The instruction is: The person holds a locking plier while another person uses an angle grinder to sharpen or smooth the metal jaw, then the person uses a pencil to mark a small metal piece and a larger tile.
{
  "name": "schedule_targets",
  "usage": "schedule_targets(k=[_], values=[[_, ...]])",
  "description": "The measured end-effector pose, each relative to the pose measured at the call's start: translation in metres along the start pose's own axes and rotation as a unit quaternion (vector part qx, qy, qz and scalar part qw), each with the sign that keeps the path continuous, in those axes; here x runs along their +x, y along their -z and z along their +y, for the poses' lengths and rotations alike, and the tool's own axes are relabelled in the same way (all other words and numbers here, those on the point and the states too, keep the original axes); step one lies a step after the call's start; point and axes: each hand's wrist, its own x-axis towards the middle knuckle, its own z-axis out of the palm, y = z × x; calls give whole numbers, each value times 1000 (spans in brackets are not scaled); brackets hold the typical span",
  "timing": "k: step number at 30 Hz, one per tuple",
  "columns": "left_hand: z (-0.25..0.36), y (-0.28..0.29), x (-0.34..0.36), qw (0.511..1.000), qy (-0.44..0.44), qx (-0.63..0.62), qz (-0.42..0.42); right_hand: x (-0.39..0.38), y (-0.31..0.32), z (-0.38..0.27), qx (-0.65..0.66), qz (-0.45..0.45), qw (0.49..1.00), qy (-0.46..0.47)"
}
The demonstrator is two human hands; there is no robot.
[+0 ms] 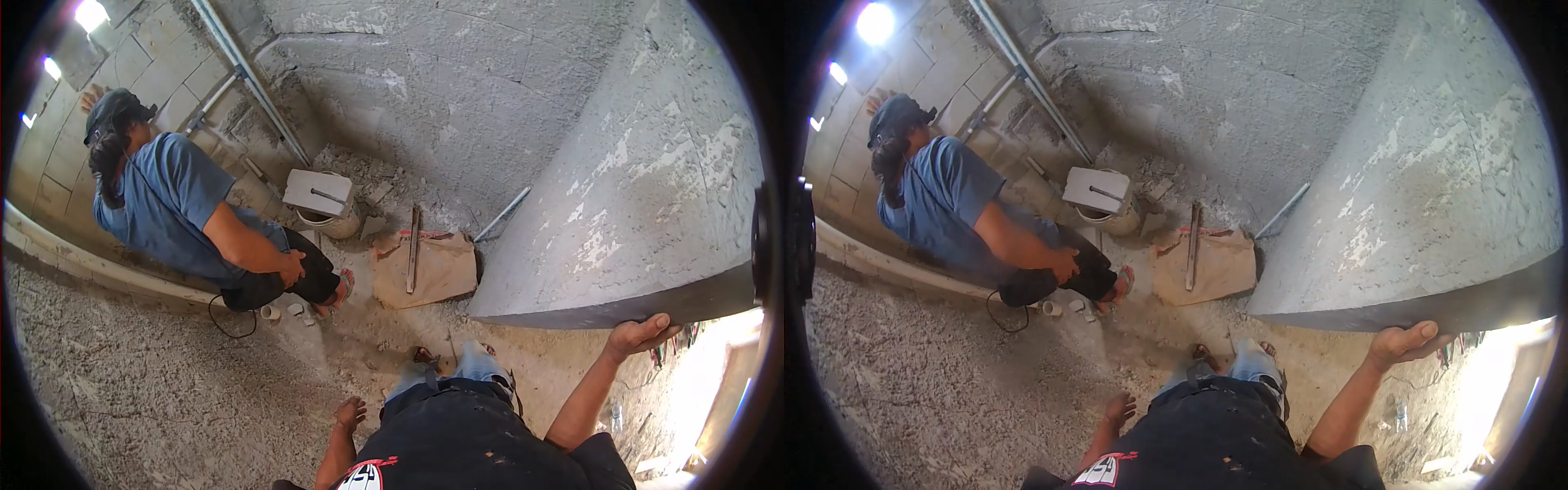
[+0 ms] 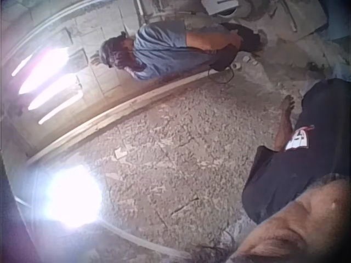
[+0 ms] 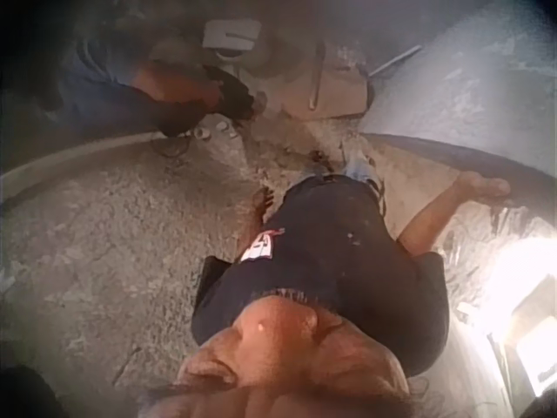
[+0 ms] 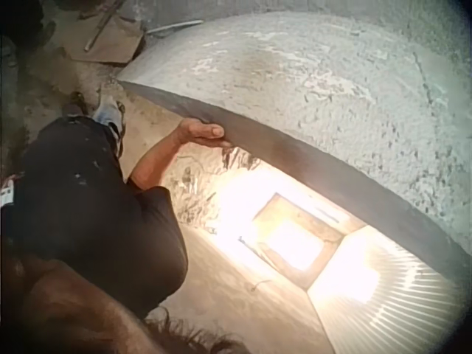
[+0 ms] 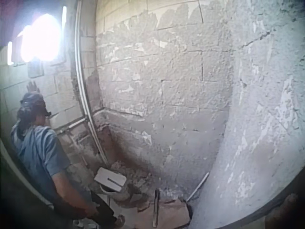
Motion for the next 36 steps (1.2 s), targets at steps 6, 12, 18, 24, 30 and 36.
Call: schedule_targets(k=[6,12,18,24,30,36], values=[[-1,-2,3,1000,-2,-8,1,0,1,3,-3,-2,1000,19],[-5,3,8,1000,6,-14,-13,0,1,2,-9,1,1000,12],[-4,2,7,1000,7,-14,-20,1,1,-1,-9,-4,1000,21],[-9,6,14,999,4,-28,-19,0,3,8,-4,-4,1000,20],[-6,0,13,1000,19,-19,-9,0,8,13,-18,-15,999,28],[-11,7,18,999,16,-38,-10,-1,0,-2,-70,4,997,16]])
